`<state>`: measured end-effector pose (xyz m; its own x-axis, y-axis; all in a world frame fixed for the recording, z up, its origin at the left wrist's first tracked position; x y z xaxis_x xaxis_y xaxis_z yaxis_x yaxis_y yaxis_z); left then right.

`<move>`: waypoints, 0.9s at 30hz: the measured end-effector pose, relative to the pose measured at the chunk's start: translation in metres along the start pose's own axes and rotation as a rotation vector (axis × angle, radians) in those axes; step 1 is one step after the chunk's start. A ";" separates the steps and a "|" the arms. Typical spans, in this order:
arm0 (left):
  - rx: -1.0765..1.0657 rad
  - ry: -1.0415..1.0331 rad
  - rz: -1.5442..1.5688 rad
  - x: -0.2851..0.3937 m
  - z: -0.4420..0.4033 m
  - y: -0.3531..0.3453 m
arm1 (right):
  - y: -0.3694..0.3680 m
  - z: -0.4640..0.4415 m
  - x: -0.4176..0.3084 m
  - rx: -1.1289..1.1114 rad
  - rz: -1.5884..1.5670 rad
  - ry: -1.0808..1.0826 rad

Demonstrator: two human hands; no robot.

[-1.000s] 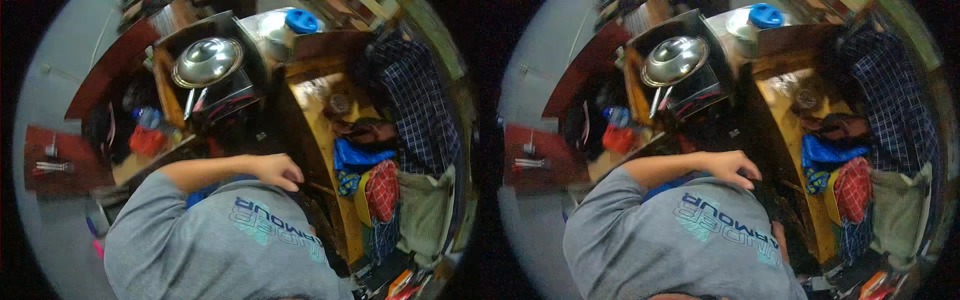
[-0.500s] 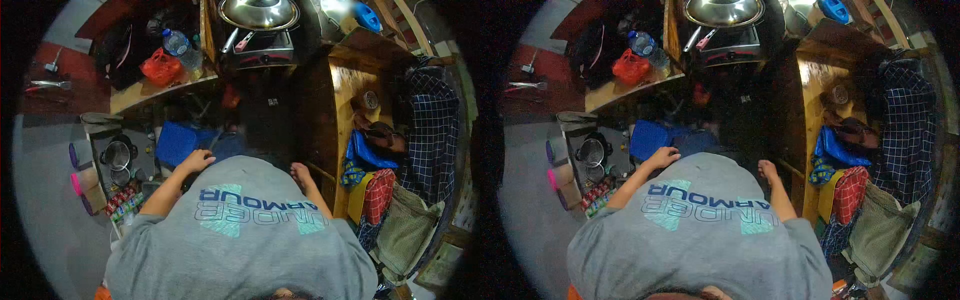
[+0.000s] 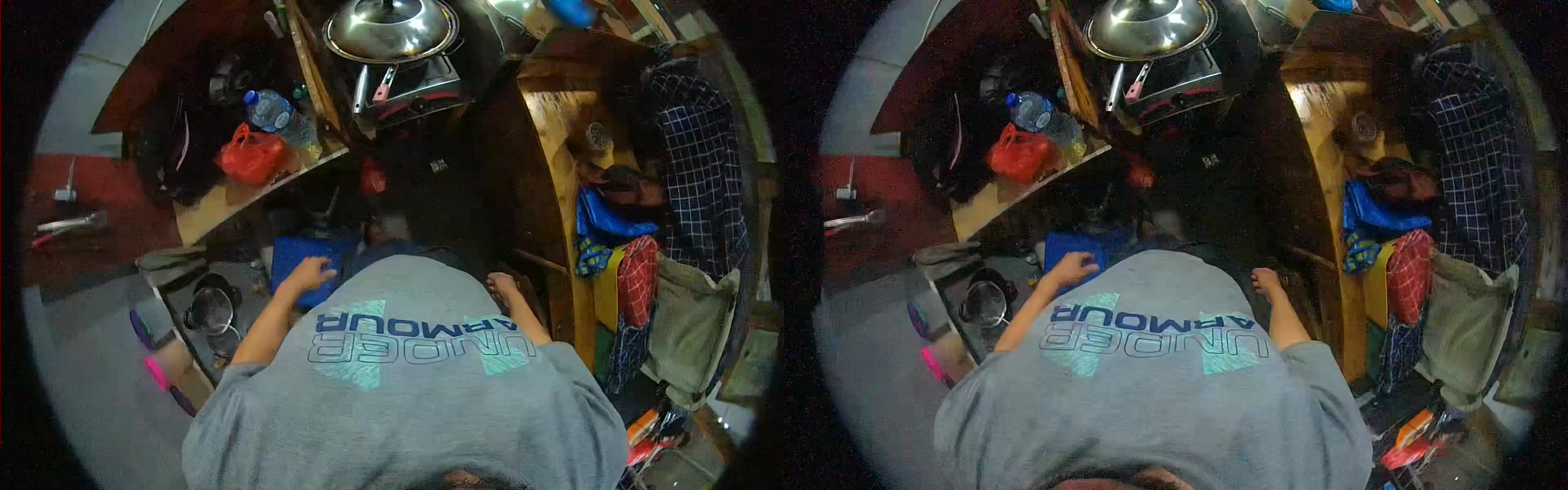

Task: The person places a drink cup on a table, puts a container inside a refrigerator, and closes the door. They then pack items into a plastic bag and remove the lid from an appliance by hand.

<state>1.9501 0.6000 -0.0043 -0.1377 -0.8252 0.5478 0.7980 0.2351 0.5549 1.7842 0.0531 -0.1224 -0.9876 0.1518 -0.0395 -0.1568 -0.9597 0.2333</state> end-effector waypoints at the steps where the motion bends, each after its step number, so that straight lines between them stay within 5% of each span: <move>1: 0.045 -0.052 -0.005 -0.002 -0.004 0.019 | -0.005 -0.009 0.015 0.052 0.015 -0.006; 5: 0.120 -0.140 -0.075 -0.030 -0.039 0.089 | -0.029 -0.049 0.052 0.025 0.483 0.302; 9: 0.230 -0.112 -0.047 -0.009 -0.046 0.160 | -0.064 -0.091 0.085 -0.043 0.298 0.657; 14: 0.128 -0.256 0.028 -0.022 -0.091 0.159 | -0.123 0.021 0.000 0.016 0.087 0.236; 18: -0.118 -0.320 -0.078 0.000 -0.144 0.120 | -0.147 0.044 -0.026 0.008 -0.110 0.292; 20: -0.217 -0.208 0.170 0.018 -0.180 0.101 | -0.151 0.073 -0.036 0.011 -0.192 0.293; 24: -0.094 -0.024 0.663 0.013 -0.284 0.065 | -0.149 0.061 0.018 0.005 -0.310 0.278; 27: 0.045 0.086 0.586 0.005 -0.345 0.059 | -0.137 0.063 0.075 0.062 -0.330 0.098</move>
<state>2.1988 0.4326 -0.1848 0.3679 -0.5896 0.7190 0.7011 0.6839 0.2020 1.7313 0.2103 -0.0964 -0.8794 0.4250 -0.2145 -0.4702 -0.8463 0.2506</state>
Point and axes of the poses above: each hand's wrist, its own z-axis away from the middle knuckle, its own y-axis out of the back of the hand, x = y × z, the point moved 2 cm from there along -z, towards the middle knuckle, and after that the axes turned 12 degrees about -y, right-handed, at the moved point
